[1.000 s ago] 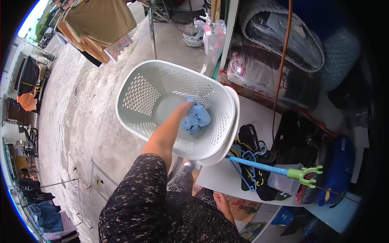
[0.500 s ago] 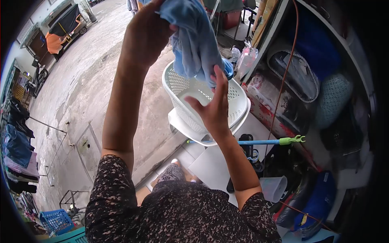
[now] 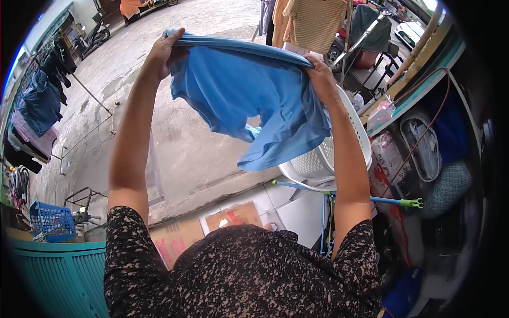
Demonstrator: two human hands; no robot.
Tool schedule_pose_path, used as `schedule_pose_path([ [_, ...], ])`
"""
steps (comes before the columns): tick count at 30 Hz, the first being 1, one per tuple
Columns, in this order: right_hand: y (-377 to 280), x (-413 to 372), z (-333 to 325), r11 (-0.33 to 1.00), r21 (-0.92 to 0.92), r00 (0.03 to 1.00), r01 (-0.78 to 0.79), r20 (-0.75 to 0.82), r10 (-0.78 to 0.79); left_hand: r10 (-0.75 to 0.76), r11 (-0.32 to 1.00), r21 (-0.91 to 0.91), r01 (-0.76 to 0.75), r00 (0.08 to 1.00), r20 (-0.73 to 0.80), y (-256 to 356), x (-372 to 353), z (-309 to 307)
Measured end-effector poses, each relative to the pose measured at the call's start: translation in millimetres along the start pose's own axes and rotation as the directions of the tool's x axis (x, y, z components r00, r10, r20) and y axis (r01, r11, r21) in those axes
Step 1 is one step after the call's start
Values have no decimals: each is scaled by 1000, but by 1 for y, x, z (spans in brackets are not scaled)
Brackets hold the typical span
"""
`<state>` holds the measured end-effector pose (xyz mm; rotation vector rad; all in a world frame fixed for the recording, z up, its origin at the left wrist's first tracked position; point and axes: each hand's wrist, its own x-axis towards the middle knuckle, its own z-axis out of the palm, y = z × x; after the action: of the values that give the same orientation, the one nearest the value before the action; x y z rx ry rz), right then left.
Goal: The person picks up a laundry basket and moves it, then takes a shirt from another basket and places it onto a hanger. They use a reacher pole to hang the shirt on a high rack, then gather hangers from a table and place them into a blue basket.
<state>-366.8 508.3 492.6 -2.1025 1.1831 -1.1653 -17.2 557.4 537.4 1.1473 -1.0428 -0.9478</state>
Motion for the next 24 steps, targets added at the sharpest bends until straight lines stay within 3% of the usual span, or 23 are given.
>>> schedule_pose_path([
  [3, 6, 14, 39, 991, -107, 989, 85, 128, -71, -106, 994, -6, 106, 990, -95, -32, -6, -49],
  [4, -1, 14, 46, 1000, -21, 977, -22, 214, 26, -117, 993, 2, 118, 985, -127, -38, -7, -62],
  [7, -6, 26, 68, 995, -94, 981, 37, 195, -18, -77, 989, 114, 95, 985, -155, -43, -5, -97],
  [8, 1, 34, 76, 1000, -10, 977, 0, 213, 2, -61, 993, 85, 79, 978, -198, -41, -6, -102],
  [11, -40, 36, 81, 984, 141, 949, -112, 310, 64, 210, 970, 179, -165, 937, -278, -38, -7, -120],
  [12, -46, 37, 76, 927, 300, 904, -226, 419, 84, 349, 936, 164, -312, 883, -314, -24, -23, -108],
  [13, -51, 34, 70, 833, 429, 846, -350, 527, 84, 394, 915, 37, -402, 869, -301, -13, -41, -96],
  [14, -64, 21, 64, 613, 676, 803, -408, 585, -111, 470, 873, -21, -487, 852, -231, -2, -67, -76],
  [15, -73, 10, 66, 383, 786, 751, -485, 599, -278, 483, 875, 115, -470, 861, -160, -5, -92, -54],
  [16, -68, 2, 79, 288, 768, 718, -572, 639, -277, 554, 758, 396, -519, 832, 30, -20, -118, -32],
  [17, -62, -6, 92, 190, 735, 683, -651, 677, -275, 697, 469, 467, -750, 639, 325, -21, -151, -3],
  [18, -54, -22, 110, 88, 697, 660, -712, 707, -254, 598, 481, 344, -806, 589, 543, -35, -177, 20],
  [19, -49, -48, 131, 1, 661, 641, -751, 728, -244, 510, 458, 232, -858, 467, 722, -56, -195, 40],
  [20, -43, -72, 153, -53, 635, 625, -771, 738, -256, 525, 395, 165, -904, 369, 767, -88, -213, 55],
  [22, -38, -126, 189, -126, 568, 577, -813, 760, -299, 358, 504, 97, -858, 310, 881, -143, -238, 60],
  [23, -35, -149, 205, -140, 539, 554, -831, 772, -313, 291, 560, 118, -820, 328, 899, -163, -248, 58],
  [24, -33, -169, 216, -147, 518, 535, -843, 779, -326, 325, 623, 84, -778, 354, 877, -176, -256, 56],
])
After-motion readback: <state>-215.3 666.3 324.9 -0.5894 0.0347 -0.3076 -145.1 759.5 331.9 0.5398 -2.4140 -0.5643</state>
